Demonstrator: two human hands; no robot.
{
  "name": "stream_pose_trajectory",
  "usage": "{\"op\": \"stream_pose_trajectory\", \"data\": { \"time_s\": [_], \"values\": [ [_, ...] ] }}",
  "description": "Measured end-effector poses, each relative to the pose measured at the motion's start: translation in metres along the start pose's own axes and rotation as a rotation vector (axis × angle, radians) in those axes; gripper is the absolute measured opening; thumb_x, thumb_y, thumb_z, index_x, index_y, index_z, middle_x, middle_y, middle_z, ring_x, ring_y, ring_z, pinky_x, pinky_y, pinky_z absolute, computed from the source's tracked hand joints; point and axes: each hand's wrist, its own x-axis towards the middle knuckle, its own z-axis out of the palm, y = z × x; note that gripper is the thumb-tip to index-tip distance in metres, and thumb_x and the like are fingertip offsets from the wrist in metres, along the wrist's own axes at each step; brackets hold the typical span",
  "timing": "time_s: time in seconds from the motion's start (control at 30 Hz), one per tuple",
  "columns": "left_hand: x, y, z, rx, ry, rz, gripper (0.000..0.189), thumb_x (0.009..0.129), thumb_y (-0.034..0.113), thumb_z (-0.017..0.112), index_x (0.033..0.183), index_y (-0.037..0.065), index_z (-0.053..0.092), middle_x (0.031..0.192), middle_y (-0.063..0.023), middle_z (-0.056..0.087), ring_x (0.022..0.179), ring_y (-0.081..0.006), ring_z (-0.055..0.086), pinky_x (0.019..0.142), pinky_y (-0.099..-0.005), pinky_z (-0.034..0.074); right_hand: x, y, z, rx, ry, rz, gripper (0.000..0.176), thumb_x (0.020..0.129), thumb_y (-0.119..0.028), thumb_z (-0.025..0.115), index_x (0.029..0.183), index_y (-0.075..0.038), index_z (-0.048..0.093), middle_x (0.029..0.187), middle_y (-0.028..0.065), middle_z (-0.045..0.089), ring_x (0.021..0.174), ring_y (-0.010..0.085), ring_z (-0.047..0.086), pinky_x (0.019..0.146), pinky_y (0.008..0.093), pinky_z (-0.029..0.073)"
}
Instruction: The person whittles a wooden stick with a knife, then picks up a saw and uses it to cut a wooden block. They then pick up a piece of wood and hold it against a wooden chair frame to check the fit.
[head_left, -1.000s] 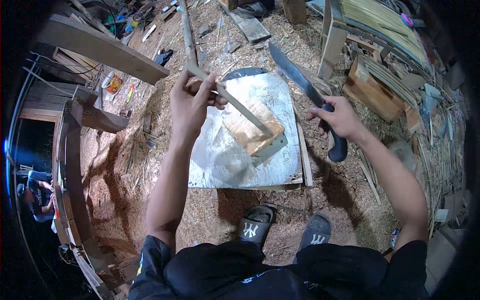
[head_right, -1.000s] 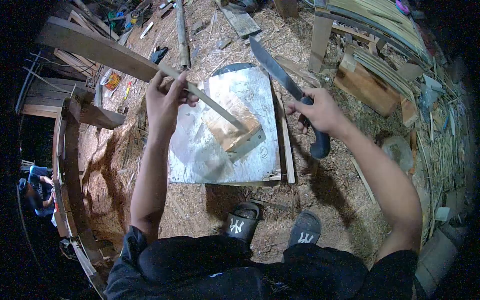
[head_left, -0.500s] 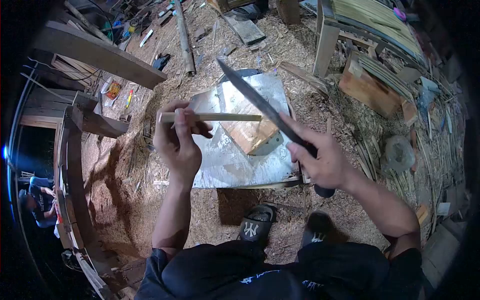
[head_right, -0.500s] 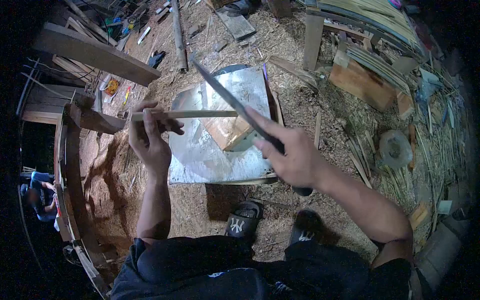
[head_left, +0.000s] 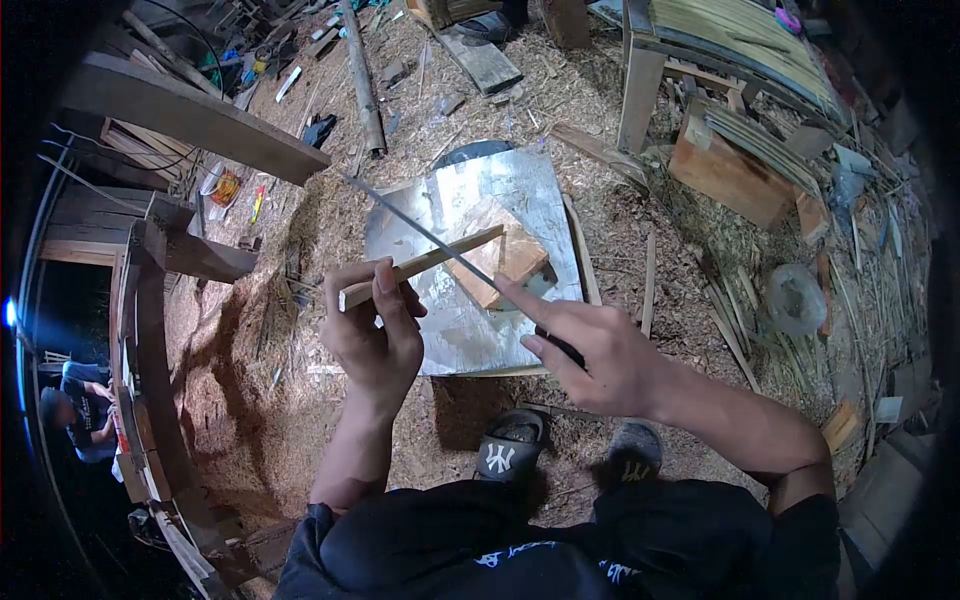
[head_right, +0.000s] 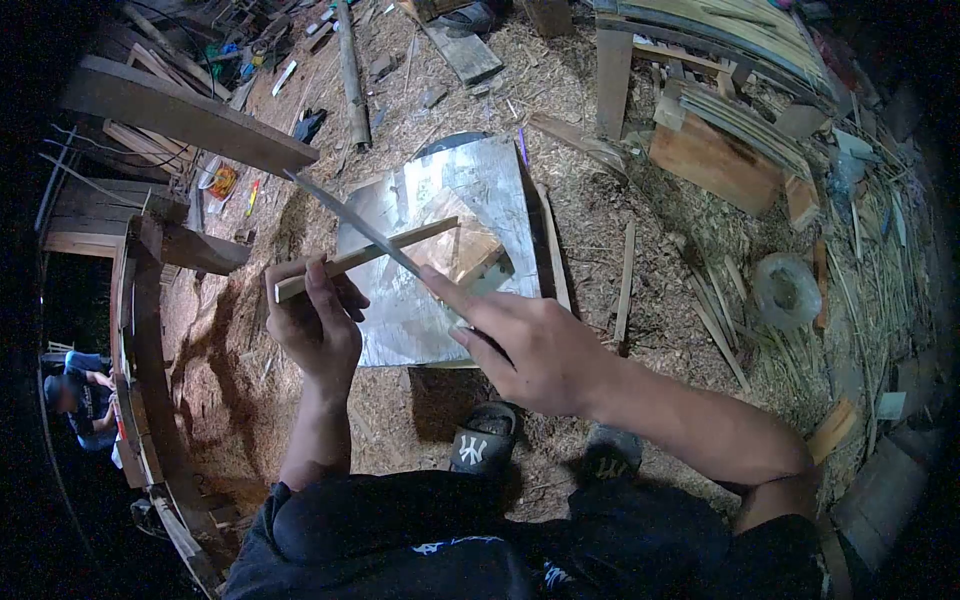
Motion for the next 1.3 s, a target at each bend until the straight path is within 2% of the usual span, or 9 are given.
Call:
{"op": "stream_pose_trajectory", "data": {
  "time_s": [0.23, 0.3, 0.33, 0.4, 0.5, 0.8, 1.1, 1.2, 1.3],
  "values": [
    [-0.003, 0.0, -0.002, 0.038, 0.024, 0.075, 0.013, 0.103, 0.007, 0.053, 0.102, -0.005, 0.057, 0.08, -0.0121, 0.068, 0.065, -0.0146, 0.067, 0.057, -0.0251, 0.055, 0.001, 0.003, 0.006, -0.07, 0.0, -0.048, 0.067, 0.095, -0.007, 0.059, 0.157, -0.011, 0.033, 0.08, 0.0169, 0.065, 0.061, 0.0285, 0.067, 0.057, 0.0397, 0.061],
    [-0.001, 0.003, 0.001, 0.131, 0.071, 0.198, 0.023, 0.107, 0.012, 0.048, 0.106, -0.007, 0.061, 0.091, -0.0176, 0.071, 0.077, -0.0192, 0.071, 0.064, -0.0275, 0.058, 0.0, 0.001, 0.007, -0.053, 0.004, -0.035, 0.067, 0.095, -0.007, 0.06, 0.157, -0.012, 0.033, 0.08, 0.0166, 0.065, 0.06, 0.0286, 0.067, 0.057, 0.0395, 0.06],
    [-0.001, 0.006, 0.0, 0.132, 0.071, 0.199, 0.023, 0.107, 0.012, 0.048, 0.106, -0.007, 0.061, 0.091, -0.0176, 0.071, 0.077, -0.0192, 0.071, 0.064, -0.0275, 0.058, 0.0, -0.001, 0.006, -0.053, 0.003, -0.023, 0.065, 0.094, -0.004, 0.059, 0.155, -0.008, 0.036, 0.08, 0.0183, 0.066, 0.063, 0.0287, 0.067, 0.06, 0.0393, 0.059],
    [-0.003, 0.01, -0.003, 0.15, 0.016, 0.139, 0.023, 0.106, 0.01, 0.049, 0.108, -0.009, 0.063, 0.099, -0.0203, 0.073, 0.088, -0.0229, 0.073, 0.077, -0.0313, 0.059, 0.0, -0.003, 0.005, -0.05, 0.0, -0.01, 0.064, 0.092, -0.001, 0.059, 0.153, -0.005, 0.04, 0.08, 0.02, 0.067, 0.066, 0.0288, 0.068, 0.062, 0.039, 0.058],
    [-0.003, 0.006, -0.005, 0.159, 0.02, 0.168, 0.014, 0.101, 0.002, 0.058, 0.107, -0.009, 0.064, 0.099, -0.0202, 0.075, 0.09, -0.0209, 0.074, 0.073, -0.0289, 0.059, -0.001, -0.002, 0.005, -0.074, -0.049, 0.022, 0.064, 0.092, -0.002, 0.061, 0.153, -0.005, 0.04, 0.081, 0.0196, 0.067, 0.065, 0.0286, 0.068, 0.062, 0.0392, 0.058],
    [-0.006, 0.016, -0.009, 0.283, -0.011, 0.154, 0.013, 0.1, 0.0, 0.058, 0.104, -0.009, 0.066, 0.095, -0.0187, 0.075, 0.084, -0.0207, 0.075, 0.072, -0.0277, 0.058, 0.002, -0.01, 0.012, -0.14, -0.009, -0.067, 0.066, 0.089, -0.002, 0.066, 0.151, -0.009, 0.044, 0.077, 0.0141, 0.064, 0.058, 0.0256, 0.064, 0.054, 0.0378, 0.056],
    [-0.008, 0.004, -0.006, 0.192, 0.027, 0.213, 0.013, 0.1, 0.002, 0.059, 0.103, -0.009, 0.065, 0.095, -0.0191, 0.075, 0.085, -0.0227, 0.076, 0.07, -0.0286, 0.059, -0.009, 0.02, 0.02, -0.155, 0.09, 0.008, 0.061, 0.099, -0.01, 0.056, 0.156, -0.01, 0.034, 0.069, 0.0104, 0.058, 0.05, 0.0198, 0.058, 0.043, 0.0325, 0.056],
    [-0.01, 0.005, -0.006, 0.214, 0.017, 0.204, 0.014, 0.101, 0.002, 0.057, 0.105, -0.009, 0.065, 0.096, -0.0207, 0.075, 0.085, -0.0236, 0.076, 0.07, -0.0279, 0.06, -0.012, 0.008, 0.027, -0.076, 0.039, -0.018, 0.057, 0.097, -0.008, 0.058, 0.152, -0.003, 0.041, 0.067, 0.011, 0.056, 0.054, 0.0205, 0.055, 0.05, 0.0359, 0.05],
    [-0.011, 0.007, -0.006, 0.162, 0.048, 0.125, 0.015, 0.101, 0.003, 0.056, 0.106, -0.009, 0.064, 0.095, -0.022, 0.075, 0.086, -0.0239, 0.076, 0.068, -0.0267, 0.059, -0.014, 0.023, 0.03, -0.081, 0.038, 0.008, 0.058, 0.097, -0.005, 0.057, 0.152, -0.002, 0.04, 0.068, 0.0129, 0.056, 0.057, 0.0227, 0.056, 0.054, 0.0381, 0.051]
  ]
}}
